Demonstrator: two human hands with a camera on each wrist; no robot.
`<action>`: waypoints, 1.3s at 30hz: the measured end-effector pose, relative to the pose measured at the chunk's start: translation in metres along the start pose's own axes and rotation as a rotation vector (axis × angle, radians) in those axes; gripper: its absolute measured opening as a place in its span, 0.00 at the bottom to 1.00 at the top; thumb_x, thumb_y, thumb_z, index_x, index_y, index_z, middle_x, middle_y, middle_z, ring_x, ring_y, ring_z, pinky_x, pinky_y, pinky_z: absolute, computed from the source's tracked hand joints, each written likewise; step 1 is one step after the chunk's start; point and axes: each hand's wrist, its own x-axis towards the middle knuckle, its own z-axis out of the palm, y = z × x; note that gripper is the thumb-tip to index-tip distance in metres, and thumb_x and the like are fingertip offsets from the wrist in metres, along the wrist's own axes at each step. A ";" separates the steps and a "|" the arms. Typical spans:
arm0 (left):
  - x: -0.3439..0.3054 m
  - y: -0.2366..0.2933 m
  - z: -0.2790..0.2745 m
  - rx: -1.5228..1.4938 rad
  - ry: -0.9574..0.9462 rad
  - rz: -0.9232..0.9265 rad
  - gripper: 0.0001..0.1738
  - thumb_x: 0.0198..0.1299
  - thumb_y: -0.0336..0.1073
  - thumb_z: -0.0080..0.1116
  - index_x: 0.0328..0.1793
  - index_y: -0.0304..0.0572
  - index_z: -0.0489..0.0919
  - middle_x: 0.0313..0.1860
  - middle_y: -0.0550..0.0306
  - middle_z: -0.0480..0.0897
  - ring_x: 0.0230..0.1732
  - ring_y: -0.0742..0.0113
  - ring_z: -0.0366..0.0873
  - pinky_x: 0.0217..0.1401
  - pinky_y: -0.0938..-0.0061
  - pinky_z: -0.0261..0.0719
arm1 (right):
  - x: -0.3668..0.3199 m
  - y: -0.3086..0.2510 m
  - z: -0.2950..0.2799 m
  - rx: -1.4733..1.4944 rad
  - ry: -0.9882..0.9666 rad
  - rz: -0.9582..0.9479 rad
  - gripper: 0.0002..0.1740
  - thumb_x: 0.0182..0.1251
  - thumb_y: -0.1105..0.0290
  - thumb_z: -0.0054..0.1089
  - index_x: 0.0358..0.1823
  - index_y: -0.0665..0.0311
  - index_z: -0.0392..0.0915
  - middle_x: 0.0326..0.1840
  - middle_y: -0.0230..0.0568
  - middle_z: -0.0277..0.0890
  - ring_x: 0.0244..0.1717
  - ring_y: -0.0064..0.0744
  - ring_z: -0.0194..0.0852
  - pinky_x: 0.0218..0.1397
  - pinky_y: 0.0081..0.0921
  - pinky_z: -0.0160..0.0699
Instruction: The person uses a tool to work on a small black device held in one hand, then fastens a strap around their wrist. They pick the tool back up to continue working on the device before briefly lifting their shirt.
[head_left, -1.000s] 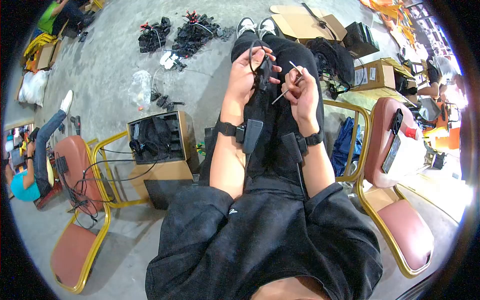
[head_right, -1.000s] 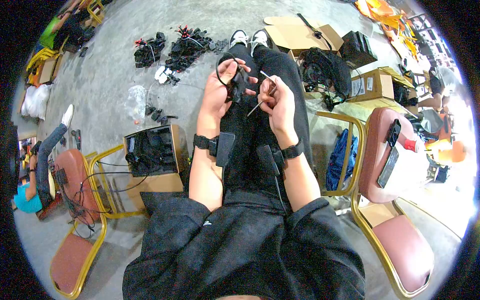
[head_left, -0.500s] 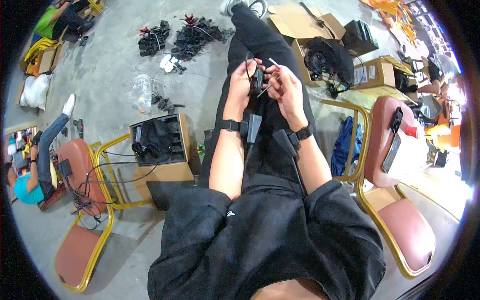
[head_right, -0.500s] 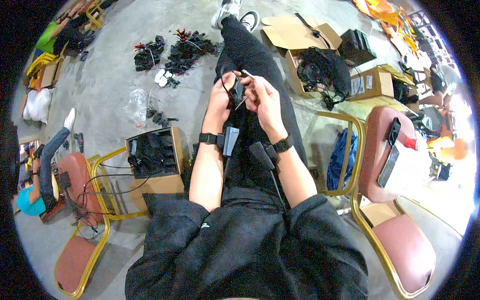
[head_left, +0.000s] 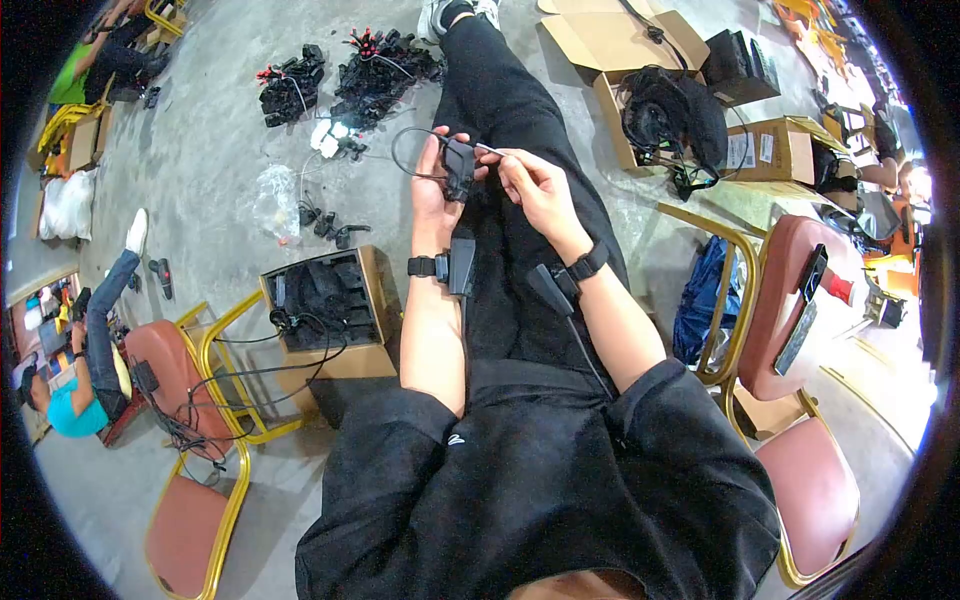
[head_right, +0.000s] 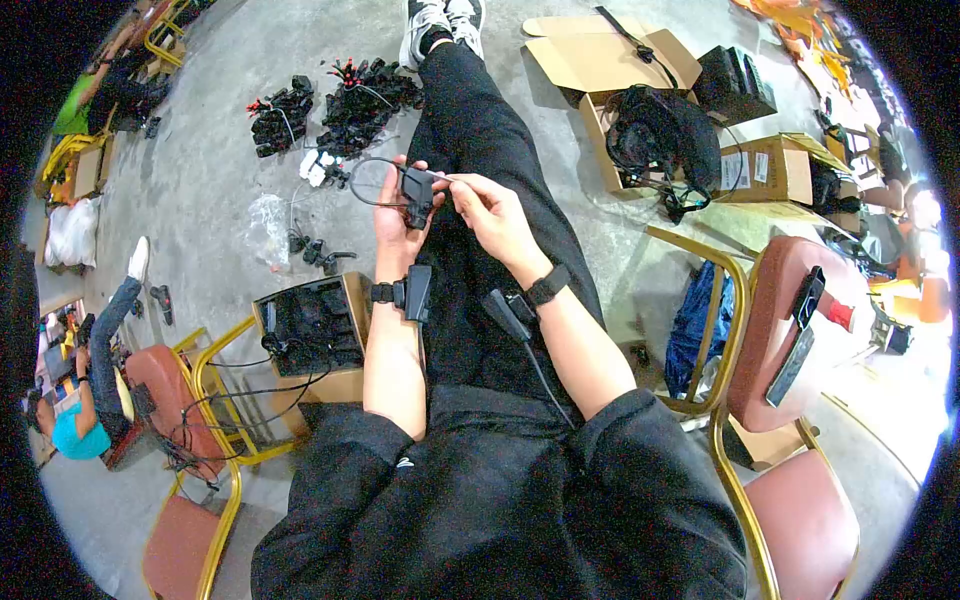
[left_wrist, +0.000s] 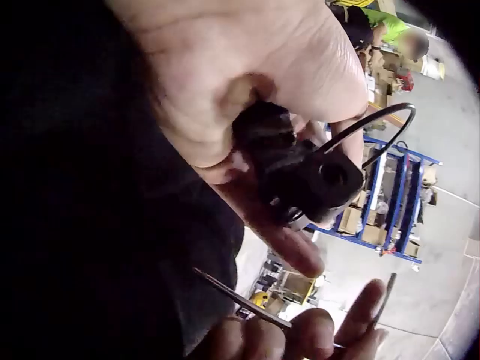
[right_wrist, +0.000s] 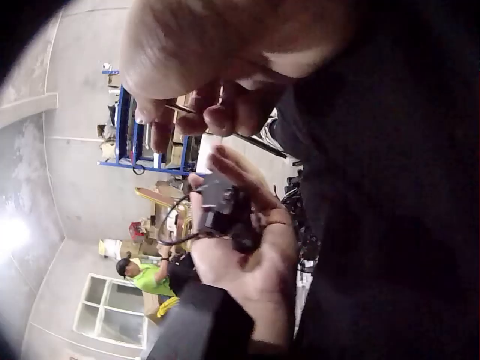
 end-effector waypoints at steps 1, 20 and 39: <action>0.001 0.003 0.007 0.007 0.001 -0.002 0.17 0.70 0.47 0.48 0.56 0.47 0.72 0.49 0.50 0.80 0.45 0.49 0.83 0.39 0.56 0.88 | 0.003 0.001 0.000 0.006 0.003 -0.001 0.13 0.74 0.66 0.51 0.47 0.66 0.81 0.29 0.25 0.75 0.25 0.13 0.61 0.32 0.16 0.67; -0.026 0.026 0.083 0.071 -0.073 0.185 0.15 0.64 0.45 0.51 0.53 0.50 0.75 0.45 0.49 0.81 0.46 0.41 0.82 0.39 0.53 0.87 | -0.024 -0.032 -0.004 -0.382 -0.012 -0.278 0.11 0.71 0.68 0.54 0.41 0.69 0.81 0.34 0.37 0.83 0.34 0.20 0.74 0.39 0.20 0.73; -0.033 -0.006 0.070 0.352 0.037 0.139 0.20 0.65 0.48 0.48 0.54 0.42 0.74 0.46 0.51 0.81 0.43 0.46 0.83 0.46 0.57 0.84 | -0.033 0.000 -0.026 -0.333 0.045 -0.284 0.11 0.70 0.66 0.56 0.39 0.68 0.81 0.31 0.33 0.80 0.32 0.15 0.71 0.34 0.18 0.70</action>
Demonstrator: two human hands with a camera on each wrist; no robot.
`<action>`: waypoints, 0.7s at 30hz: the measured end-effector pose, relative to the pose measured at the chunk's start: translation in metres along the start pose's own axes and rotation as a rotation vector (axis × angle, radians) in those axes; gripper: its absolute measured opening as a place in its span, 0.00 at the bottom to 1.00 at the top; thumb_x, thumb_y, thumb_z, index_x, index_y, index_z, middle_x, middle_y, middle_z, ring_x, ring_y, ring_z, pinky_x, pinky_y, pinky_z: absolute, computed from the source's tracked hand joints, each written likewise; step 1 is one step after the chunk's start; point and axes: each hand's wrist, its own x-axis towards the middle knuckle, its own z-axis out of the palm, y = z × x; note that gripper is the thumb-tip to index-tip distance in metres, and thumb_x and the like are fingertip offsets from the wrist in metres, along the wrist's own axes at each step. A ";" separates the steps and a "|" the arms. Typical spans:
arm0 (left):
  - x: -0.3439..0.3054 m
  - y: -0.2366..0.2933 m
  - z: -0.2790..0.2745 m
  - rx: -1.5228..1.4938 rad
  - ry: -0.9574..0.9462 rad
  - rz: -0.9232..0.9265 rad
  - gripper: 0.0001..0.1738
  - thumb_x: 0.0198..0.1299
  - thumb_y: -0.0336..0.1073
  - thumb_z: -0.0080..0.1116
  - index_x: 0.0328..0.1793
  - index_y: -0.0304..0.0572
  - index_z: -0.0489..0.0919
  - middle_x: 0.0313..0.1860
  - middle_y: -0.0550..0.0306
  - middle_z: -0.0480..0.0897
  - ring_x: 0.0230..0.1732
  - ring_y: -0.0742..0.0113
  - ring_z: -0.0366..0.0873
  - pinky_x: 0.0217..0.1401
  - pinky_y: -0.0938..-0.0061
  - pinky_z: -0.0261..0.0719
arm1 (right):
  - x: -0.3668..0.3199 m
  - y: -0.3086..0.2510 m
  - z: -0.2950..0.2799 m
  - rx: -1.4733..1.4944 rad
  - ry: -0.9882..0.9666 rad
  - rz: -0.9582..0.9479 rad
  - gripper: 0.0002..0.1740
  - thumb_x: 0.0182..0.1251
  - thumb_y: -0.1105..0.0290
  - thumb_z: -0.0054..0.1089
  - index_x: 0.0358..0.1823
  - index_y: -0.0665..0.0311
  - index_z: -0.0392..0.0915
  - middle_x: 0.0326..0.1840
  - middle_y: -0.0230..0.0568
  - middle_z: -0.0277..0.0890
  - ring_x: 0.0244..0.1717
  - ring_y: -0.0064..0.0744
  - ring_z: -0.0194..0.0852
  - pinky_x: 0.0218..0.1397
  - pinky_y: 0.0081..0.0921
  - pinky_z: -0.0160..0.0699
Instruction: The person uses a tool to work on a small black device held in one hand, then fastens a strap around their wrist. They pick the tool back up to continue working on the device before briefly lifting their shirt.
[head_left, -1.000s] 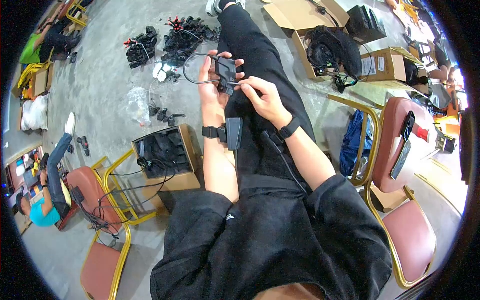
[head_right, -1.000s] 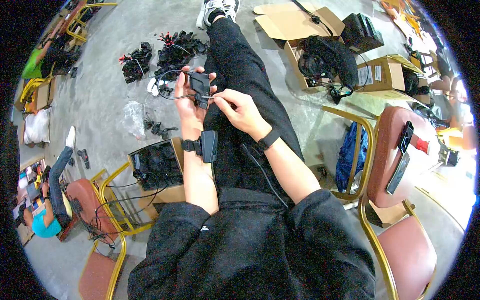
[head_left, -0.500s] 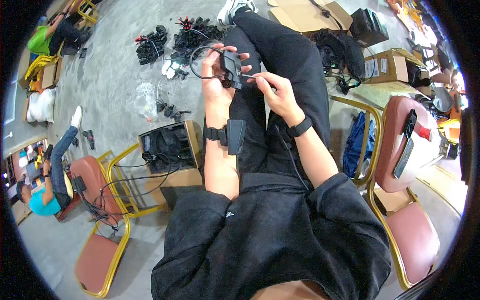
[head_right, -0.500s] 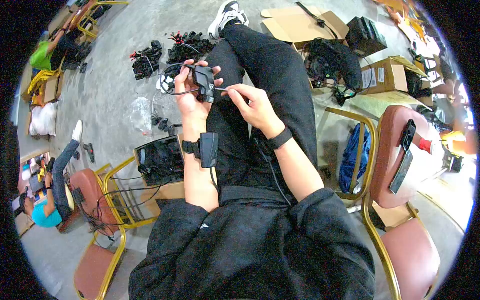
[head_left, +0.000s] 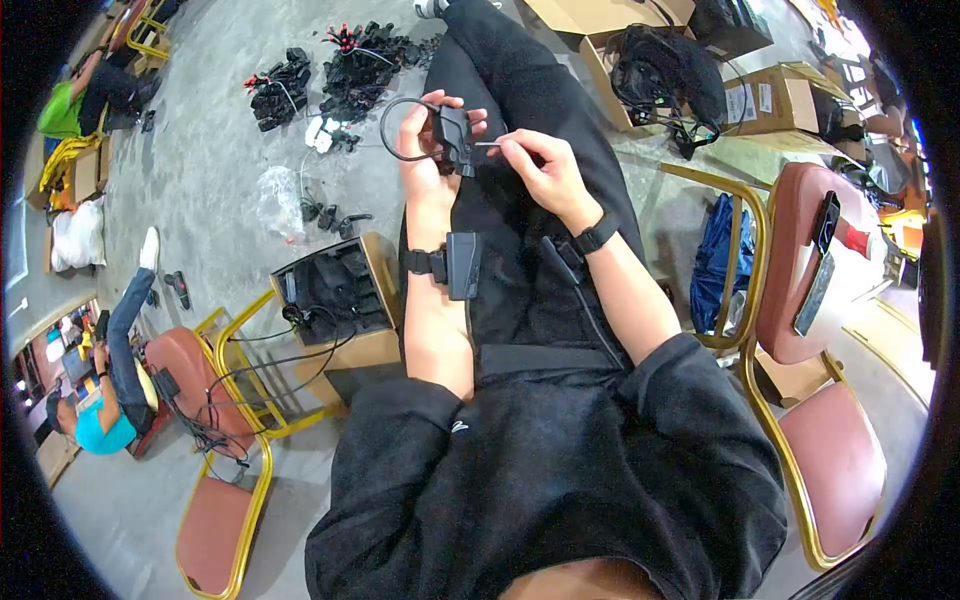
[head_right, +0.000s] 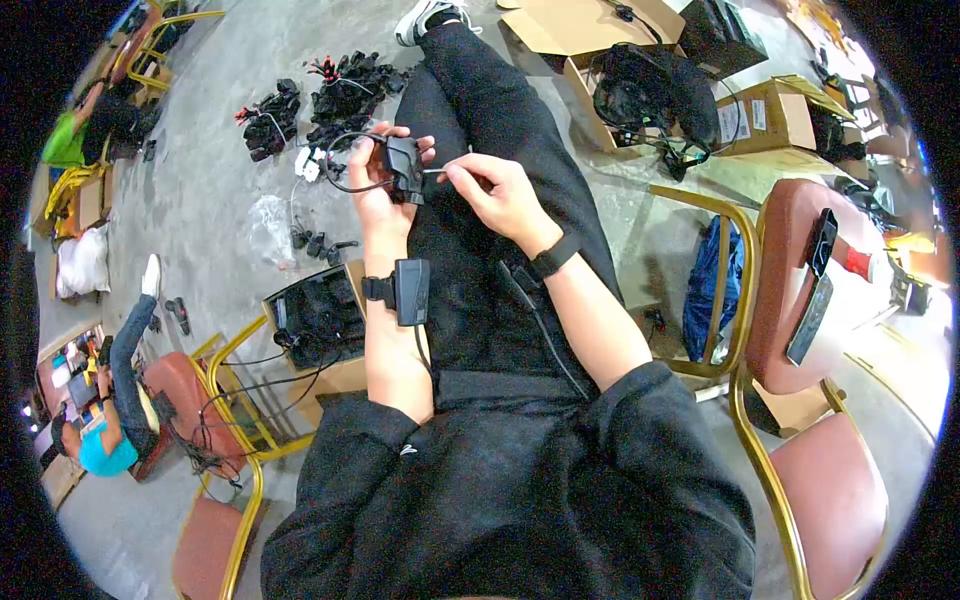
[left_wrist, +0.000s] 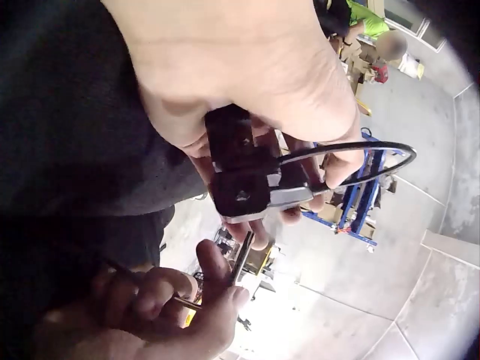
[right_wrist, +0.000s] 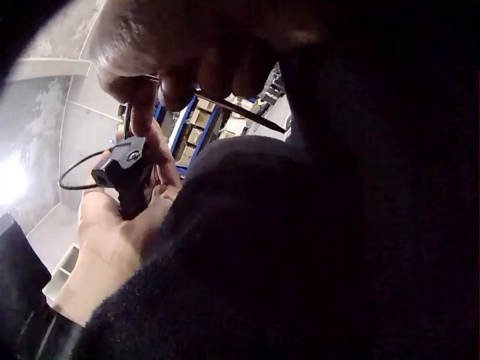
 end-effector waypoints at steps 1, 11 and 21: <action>-0.001 0.002 0.000 0.023 0.010 -0.008 0.23 0.64 0.49 0.49 0.55 0.40 0.75 0.48 0.49 0.81 0.44 0.46 0.83 0.47 0.59 0.84 | 0.001 0.001 0.003 -0.010 -0.002 -0.021 0.10 0.69 0.67 0.58 0.39 0.66 0.81 0.29 0.34 0.78 0.29 0.19 0.71 0.31 0.19 0.70; 0.006 -0.002 -0.011 -0.023 -0.040 0.022 0.28 0.61 0.50 0.46 0.53 0.29 0.76 0.47 0.38 0.82 0.47 0.45 0.82 0.54 0.62 0.82 | 0.010 -0.001 0.002 -0.283 -0.081 -0.174 0.08 0.64 0.65 0.61 0.37 0.62 0.82 0.29 0.40 0.70 0.32 0.39 0.74 0.36 0.31 0.73; 0.013 -0.002 -0.019 0.106 0.047 -0.108 0.24 0.69 0.47 0.40 0.48 0.30 0.77 0.35 0.45 0.82 0.37 0.49 0.83 0.42 0.64 0.84 | 0.013 -0.012 0.000 -0.456 -0.075 -0.298 0.08 0.61 0.69 0.64 0.39 0.62 0.82 0.33 0.40 0.70 0.37 0.40 0.71 0.41 0.32 0.72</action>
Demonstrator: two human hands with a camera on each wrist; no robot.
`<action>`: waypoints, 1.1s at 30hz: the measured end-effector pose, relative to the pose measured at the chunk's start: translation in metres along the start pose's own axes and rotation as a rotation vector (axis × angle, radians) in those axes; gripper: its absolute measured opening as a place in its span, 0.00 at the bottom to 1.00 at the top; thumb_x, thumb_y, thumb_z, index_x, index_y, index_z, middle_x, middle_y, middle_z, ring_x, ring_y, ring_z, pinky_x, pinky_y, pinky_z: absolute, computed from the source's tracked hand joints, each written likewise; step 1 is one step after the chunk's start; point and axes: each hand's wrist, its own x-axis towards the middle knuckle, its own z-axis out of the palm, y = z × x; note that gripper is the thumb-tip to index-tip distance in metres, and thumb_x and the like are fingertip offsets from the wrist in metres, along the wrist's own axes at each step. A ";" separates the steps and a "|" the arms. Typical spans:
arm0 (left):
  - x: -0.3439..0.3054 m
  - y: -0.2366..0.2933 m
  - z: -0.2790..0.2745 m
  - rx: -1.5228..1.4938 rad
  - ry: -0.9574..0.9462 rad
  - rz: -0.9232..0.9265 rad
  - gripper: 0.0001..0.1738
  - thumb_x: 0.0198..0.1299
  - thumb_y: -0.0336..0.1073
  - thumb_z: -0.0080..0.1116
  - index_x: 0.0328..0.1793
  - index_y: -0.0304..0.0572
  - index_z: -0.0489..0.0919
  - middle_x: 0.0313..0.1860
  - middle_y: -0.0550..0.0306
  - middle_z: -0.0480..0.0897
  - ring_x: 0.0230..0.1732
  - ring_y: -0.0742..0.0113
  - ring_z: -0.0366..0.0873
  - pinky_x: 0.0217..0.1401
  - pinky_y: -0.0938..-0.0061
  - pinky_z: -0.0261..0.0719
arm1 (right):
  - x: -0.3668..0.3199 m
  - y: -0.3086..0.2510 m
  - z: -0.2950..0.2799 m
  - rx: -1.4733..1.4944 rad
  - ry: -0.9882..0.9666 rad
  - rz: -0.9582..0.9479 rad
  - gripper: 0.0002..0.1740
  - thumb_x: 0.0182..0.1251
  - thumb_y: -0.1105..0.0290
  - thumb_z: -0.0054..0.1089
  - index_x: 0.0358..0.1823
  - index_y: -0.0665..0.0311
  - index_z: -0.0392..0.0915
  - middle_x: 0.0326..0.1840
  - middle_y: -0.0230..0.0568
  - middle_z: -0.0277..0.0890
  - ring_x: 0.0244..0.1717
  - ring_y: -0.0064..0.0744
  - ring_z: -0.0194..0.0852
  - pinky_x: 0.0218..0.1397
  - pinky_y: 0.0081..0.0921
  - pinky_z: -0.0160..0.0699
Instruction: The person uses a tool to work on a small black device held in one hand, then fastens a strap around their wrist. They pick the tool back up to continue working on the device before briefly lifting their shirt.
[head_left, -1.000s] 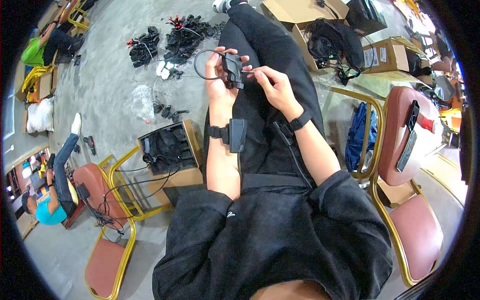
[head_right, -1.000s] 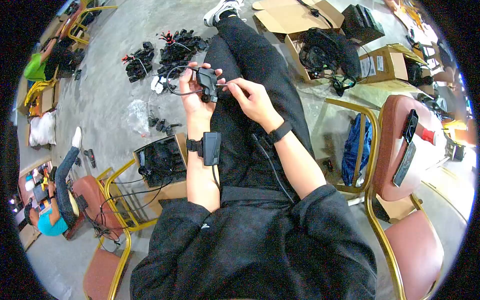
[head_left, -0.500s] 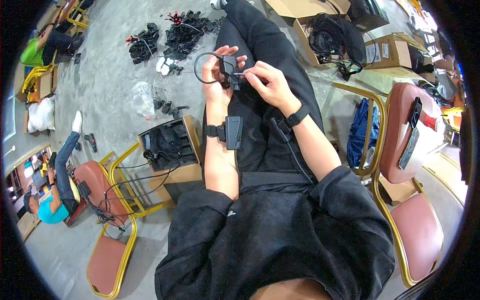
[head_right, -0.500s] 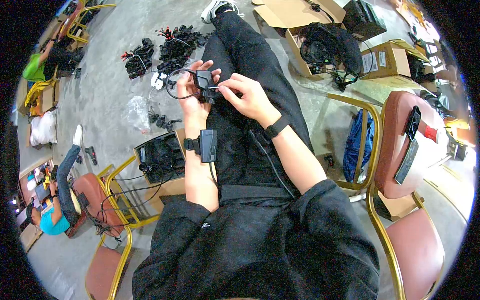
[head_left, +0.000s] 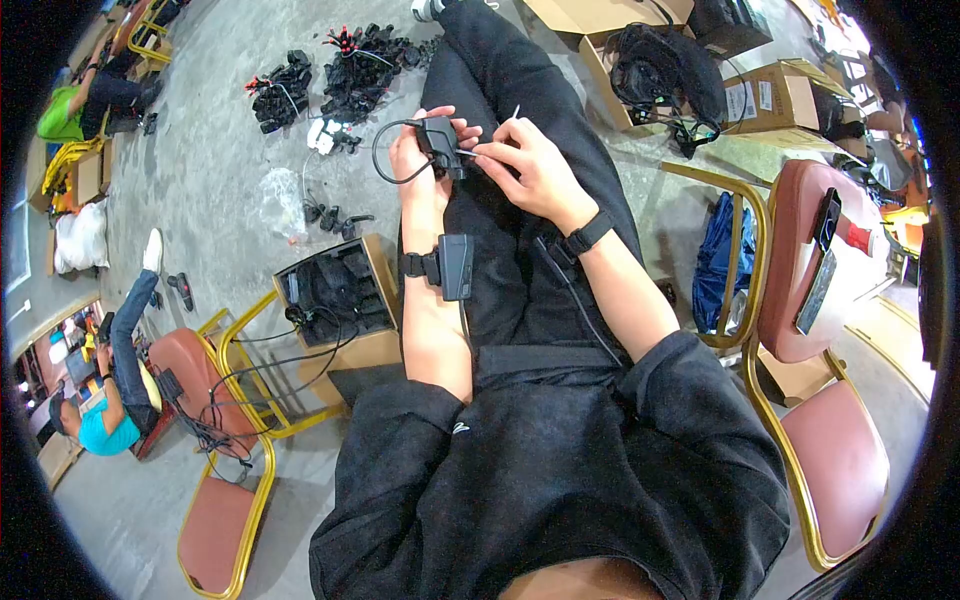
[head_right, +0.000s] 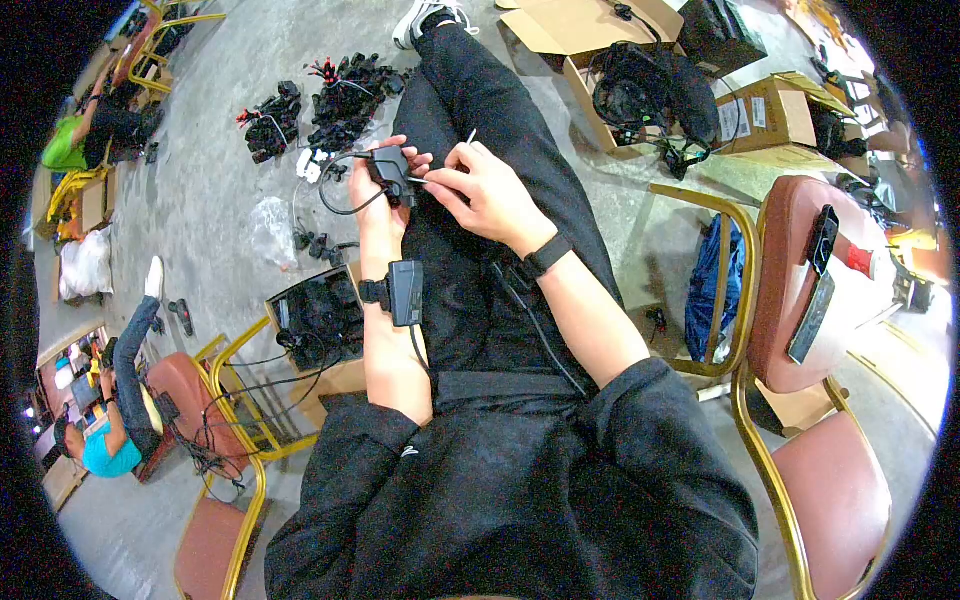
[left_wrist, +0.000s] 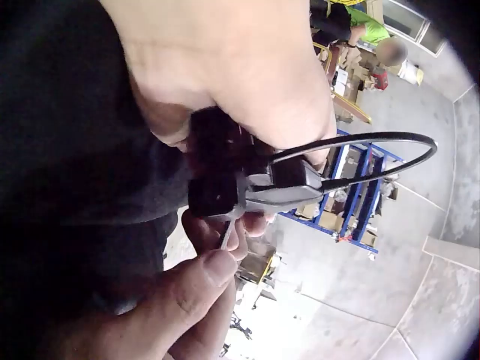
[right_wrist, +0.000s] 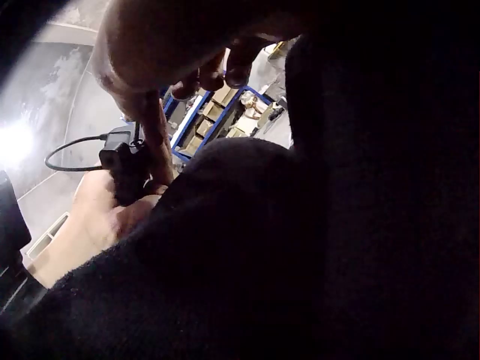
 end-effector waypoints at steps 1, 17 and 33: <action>0.000 0.001 0.001 -0.001 0.002 0.000 0.24 0.69 0.47 0.40 0.48 0.30 0.77 0.35 0.45 0.82 0.37 0.49 0.83 0.42 0.64 0.84 | 0.001 -0.002 -0.001 -0.046 0.015 -0.072 0.08 0.60 0.71 0.64 0.40 0.64 0.82 0.35 0.40 0.70 0.38 0.40 0.70 0.42 0.31 0.72; 0.005 -0.002 -0.004 -0.170 0.029 -0.013 0.16 0.65 0.44 0.59 0.35 0.36 0.80 0.28 0.50 0.83 0.28 0.59 0.82 0.32 0.70 0.81 | -0.006 0.004 0.014 0.199 0.002 0.189 0.06 0.66 0.68 0.58 0.39 0.62 0.80 0.34 0.45 0.79 0.35 0.47 0.81 0.35 0.33 0.78; 0.002 -0.003 0.001 -0.111 0.116 0.131 0.16 0.64 0.42 0.61 0.31 0.36 0.80 0.25 0.53 0.81 0.23 0.64 0.80 0.28 0.74 0.78 | -0.003 0.004 0.013 0.083 -0.012 0.086 0.07 0.63 0.71 0.60 0.40 0.65 0.80 0.35 0.46 0.78 0.38 0.45 0.79 0.41 0.33 0.77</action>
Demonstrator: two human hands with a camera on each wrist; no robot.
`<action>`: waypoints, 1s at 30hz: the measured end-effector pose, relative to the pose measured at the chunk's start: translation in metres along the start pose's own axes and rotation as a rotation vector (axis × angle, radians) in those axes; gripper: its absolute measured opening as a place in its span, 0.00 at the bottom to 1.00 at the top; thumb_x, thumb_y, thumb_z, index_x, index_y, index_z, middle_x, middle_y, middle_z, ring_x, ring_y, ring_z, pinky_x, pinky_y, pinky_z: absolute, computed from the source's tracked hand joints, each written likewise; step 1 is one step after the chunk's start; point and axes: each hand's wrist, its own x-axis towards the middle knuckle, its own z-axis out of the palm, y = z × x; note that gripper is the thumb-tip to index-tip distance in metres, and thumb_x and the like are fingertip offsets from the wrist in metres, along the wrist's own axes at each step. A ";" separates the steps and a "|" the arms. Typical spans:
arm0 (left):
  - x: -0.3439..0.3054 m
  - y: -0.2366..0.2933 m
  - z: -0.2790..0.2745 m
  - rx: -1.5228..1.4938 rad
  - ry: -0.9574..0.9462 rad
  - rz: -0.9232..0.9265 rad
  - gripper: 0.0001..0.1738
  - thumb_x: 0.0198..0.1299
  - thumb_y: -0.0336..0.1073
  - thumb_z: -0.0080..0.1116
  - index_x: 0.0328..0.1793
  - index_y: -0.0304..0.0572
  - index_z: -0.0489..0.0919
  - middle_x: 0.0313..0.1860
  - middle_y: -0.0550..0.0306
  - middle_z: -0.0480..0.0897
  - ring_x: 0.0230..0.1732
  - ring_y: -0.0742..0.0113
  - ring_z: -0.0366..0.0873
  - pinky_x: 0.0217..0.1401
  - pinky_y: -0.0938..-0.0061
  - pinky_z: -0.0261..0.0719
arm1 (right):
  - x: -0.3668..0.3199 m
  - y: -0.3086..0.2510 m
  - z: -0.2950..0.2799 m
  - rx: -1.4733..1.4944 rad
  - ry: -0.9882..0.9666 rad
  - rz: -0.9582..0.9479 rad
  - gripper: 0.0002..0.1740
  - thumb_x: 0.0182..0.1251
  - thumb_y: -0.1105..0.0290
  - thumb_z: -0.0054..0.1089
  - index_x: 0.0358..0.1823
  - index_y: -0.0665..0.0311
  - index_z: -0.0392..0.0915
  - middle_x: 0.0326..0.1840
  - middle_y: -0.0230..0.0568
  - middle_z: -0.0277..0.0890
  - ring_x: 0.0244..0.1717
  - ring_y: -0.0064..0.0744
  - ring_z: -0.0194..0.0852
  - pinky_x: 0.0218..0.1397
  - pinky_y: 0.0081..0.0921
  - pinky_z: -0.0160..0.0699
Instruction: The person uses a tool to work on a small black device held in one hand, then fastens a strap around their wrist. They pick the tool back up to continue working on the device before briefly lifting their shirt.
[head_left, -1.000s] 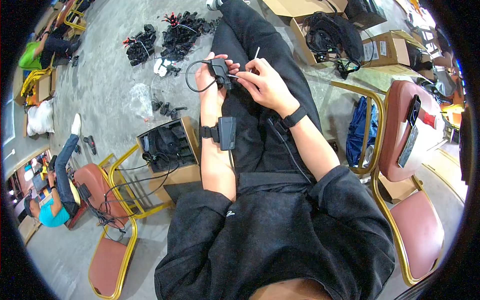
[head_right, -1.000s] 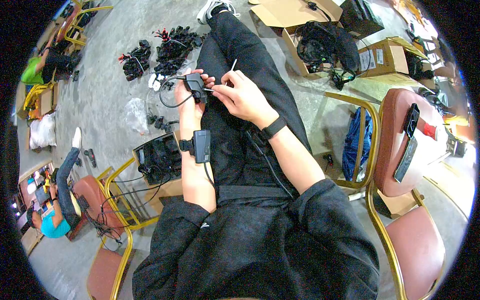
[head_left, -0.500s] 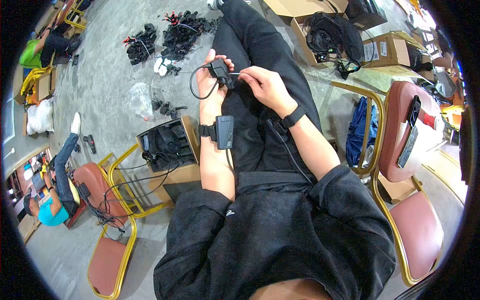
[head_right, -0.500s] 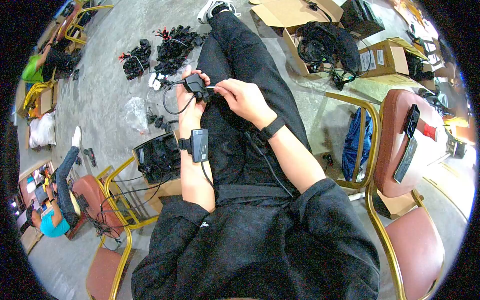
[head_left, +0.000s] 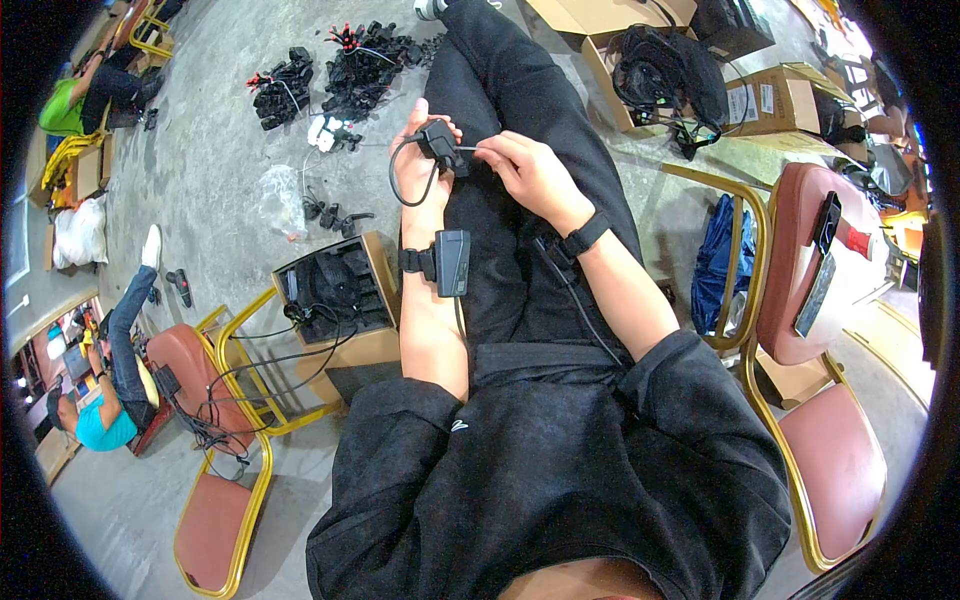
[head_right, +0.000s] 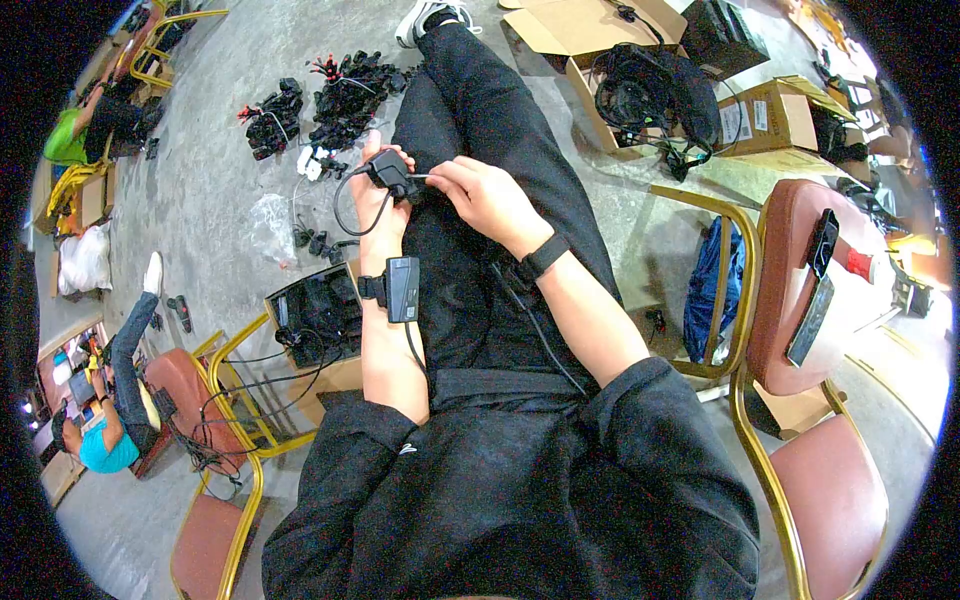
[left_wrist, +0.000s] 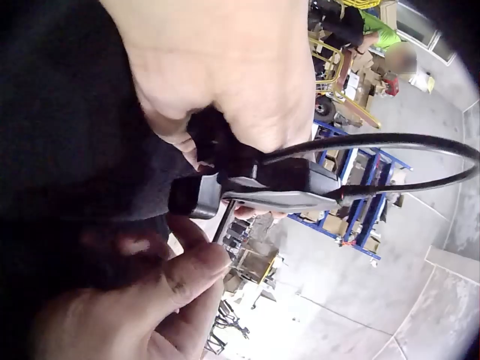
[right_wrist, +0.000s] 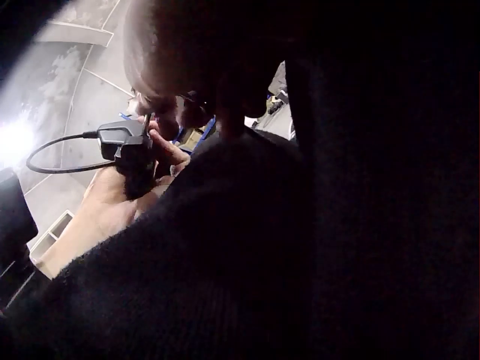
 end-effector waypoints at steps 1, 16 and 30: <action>0.001 0.000 -0.001 -0.001 -0.001 0.000 0.16 0.64 0.42 0.61 0.31 0.36 0.80 0.25 0.53 0.81 0.23 0.64 0.80 0.28 0.74 0.78 | 0.000 0.001 0.001 0.106 -0.007 0.079 0.07 0.65 0.69 0.59 0.40 0.64 0.80 0.36 0.47 0.80 0.38 0.47 0.80 0.41 0.34 0.78; 0.000 -0.002 0.002 0.156 0.048 0.027 0.18 0.63 0.44 0.62 0.29 0.35 0.79 0.23 0.53 0.81 0.22 0.64 0.80 0.26 0.75 0.79 | 0.002 0.001 -0.009 -0.208 0.026 -0.159 0.14 0.54 0.80 0.64 0.44 0.64 0.82 0.37 0.41 0.74 0.44 0.40 0.77 0.42 0.30 0.78; 0.002 -0.003 -0.007 -0.091 -0.035 -0.033 0.12 0.65 0.40 0.59 0.35 0.37 0.79 0.25 0.51 0.82 0.24 0.59 0.82 0.30 0.69 0.83 | -0.001 0.001 -0.003 0.199 -0.076 0.305 0.09 0.67 0.67 0.58 0.43 0.64 0.81 0.37 0.44 0.80 0.36 0.43 0.80 0.38 0.32 0.78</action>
